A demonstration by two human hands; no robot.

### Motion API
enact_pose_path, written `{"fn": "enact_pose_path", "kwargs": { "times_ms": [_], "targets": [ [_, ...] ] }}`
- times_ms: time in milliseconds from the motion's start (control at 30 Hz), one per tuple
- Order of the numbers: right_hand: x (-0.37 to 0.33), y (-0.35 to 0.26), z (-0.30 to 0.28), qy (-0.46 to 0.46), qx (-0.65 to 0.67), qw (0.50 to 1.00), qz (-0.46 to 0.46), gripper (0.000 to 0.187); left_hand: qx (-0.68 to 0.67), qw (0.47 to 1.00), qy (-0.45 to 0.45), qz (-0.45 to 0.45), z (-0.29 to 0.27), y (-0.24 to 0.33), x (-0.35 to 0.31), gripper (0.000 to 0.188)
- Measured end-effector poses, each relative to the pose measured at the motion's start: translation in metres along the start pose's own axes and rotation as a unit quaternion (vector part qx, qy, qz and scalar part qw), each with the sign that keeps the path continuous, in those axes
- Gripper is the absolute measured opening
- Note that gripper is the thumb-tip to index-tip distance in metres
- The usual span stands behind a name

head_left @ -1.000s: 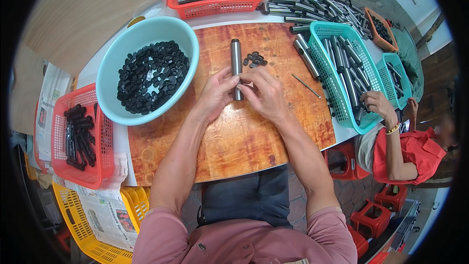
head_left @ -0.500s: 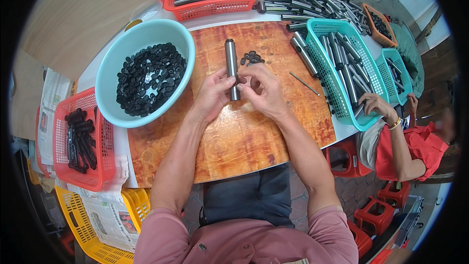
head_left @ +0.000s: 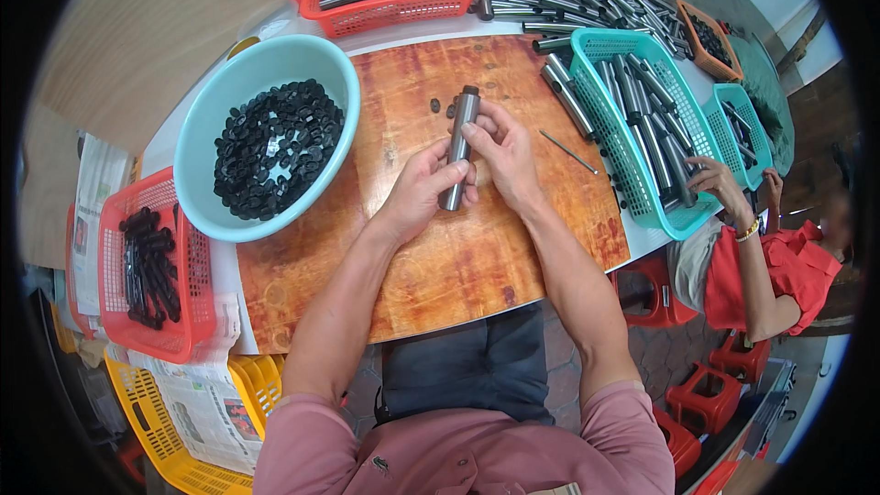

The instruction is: The person repeatedly picks up cylindrical metal rods and small black circular pieces from a table, inserts the black pieces into the rods, and places the assembled units into a yellow basket. The process is repeated continuously throughout the clip.

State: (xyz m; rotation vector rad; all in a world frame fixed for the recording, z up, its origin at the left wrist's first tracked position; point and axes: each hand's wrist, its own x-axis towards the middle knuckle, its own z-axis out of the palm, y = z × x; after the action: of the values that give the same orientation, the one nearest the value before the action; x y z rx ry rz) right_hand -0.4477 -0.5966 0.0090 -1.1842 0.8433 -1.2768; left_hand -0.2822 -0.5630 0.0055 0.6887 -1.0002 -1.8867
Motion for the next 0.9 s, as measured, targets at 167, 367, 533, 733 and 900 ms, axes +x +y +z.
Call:
{"fn": "enact_pose_path", "kwargs": {
  "times_ms": [167, 367, 533, 733, 900],
  "targets": [
    [-0.002, -0.005, -0.006, 0.017, 0.024, 1.0, 0.007, 0.042, 0.074, 0.997, -0.004, 0.004, 0.009, 0.004, 0.001, 0.042],
    [-0.002, -0.007, -0.004, 0.028, 0.041, 0.999, 0.008, 0.039, 0.066, 0.997, -0.025, -0.038, -0.003, -0.003, 0.003, 0.042],
    [-0.003, -0.006, -0.003, 0.01, 0.055, 0.998, 0.01, 0.039, 0.116, 0.993, -0.033, 0.008, 0.004, -0.001, 0.001, 0.041],
    [-0.003, -0.007, -0.003, 0.001, 0.048, 0.999, -0.008, 0.037, 0.127, 0.991, -0.036, 0.017, 0.005, -0.001, 0.001, 0.041],
    [-0.003, -0.001, -0.005, -0.003, 0.063, 0.998, 0.019, 0.037, 0.044, 0.997, -0.05, -0.024, 0.001, 0.0, -0.001, 0.042]
  ]
}}
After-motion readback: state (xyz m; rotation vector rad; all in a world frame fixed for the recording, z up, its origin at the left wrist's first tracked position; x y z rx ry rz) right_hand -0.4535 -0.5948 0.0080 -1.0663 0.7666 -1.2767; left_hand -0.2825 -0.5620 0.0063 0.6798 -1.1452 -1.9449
